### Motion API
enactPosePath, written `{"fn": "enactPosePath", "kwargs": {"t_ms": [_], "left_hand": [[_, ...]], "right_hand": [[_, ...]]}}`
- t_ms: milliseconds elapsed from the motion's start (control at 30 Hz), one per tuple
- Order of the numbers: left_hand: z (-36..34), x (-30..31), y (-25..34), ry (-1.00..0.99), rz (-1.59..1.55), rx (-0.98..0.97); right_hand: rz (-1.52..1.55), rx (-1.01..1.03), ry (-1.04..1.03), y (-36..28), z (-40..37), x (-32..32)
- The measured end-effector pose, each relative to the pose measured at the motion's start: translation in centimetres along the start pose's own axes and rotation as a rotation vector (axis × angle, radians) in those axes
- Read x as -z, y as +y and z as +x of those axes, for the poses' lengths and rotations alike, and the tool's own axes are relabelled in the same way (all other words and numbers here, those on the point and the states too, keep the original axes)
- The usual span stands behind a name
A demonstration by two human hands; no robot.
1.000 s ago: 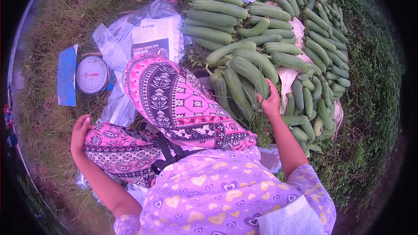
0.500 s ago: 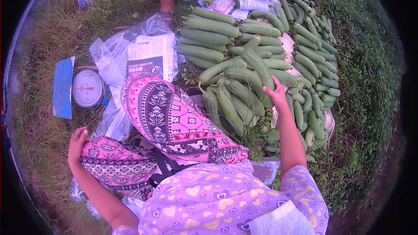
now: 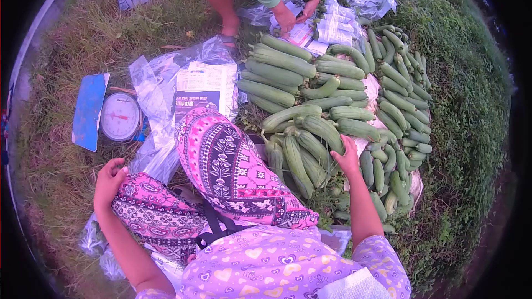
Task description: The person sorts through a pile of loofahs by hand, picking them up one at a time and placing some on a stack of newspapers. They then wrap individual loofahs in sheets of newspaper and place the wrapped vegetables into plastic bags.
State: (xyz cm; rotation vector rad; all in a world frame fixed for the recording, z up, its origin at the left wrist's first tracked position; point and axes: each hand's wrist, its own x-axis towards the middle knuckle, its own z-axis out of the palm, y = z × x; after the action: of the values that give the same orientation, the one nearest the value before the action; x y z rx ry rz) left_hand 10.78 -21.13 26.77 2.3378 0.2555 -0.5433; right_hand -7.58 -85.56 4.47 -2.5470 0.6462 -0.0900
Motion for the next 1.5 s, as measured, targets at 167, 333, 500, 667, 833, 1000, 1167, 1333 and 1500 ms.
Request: {"fn": "enactPosePath", "kwargs": {"t_ms": [167,333,500,667,833,1000,1167,1333,1500], "left_hand": [[0.2,-0.5,0.7,0.033,-0.001,-0.033],[0.2,-0.1,-1.1,0.019,-0.04,-0.026],[0.2,0.1,-1.6,0.017,-0.105,-0.013],[-0.8,0.3,-1.6,0.019,-0.12,0.008],[-1.1,0.1,-1.1,0.029,-0.109,0.014],[-0.9,0.0,-1.2,0.027,-0.141,0.004],[-0.6,0.0,-1.2,0.02,-0.131,-0.007],[-0.3,0.1,-1.0,0.017,-0.112,-0.007],[-0.7,0.0,-0.9,0.016,-0.147,0.008]], "right_hand": [[0.116,0.106,0.13,-6.9,0.8,2.1],[0.266,0.115,-0.365,-11.1,-2.2,0.2],[0.055,0.195,-0.674,-11.1,-5.0,-5.6],[-0.182,0.147,-0.626,-12.4,-5.0,-7.7],[-0.17,0.134,-0.615,-13.7,-3.5,-10.2],[-0.116,0.264,-0.468,-13.3,-3.8,-11.1],[0.006,0.018,-0.655,-15.6,-2.6,-8.3],[0.016,0.096,-0.535,-15.1,-3.4,-9.3],[0.237,0.009,-0.451,-14.4,-4.5,-10.1]]}}
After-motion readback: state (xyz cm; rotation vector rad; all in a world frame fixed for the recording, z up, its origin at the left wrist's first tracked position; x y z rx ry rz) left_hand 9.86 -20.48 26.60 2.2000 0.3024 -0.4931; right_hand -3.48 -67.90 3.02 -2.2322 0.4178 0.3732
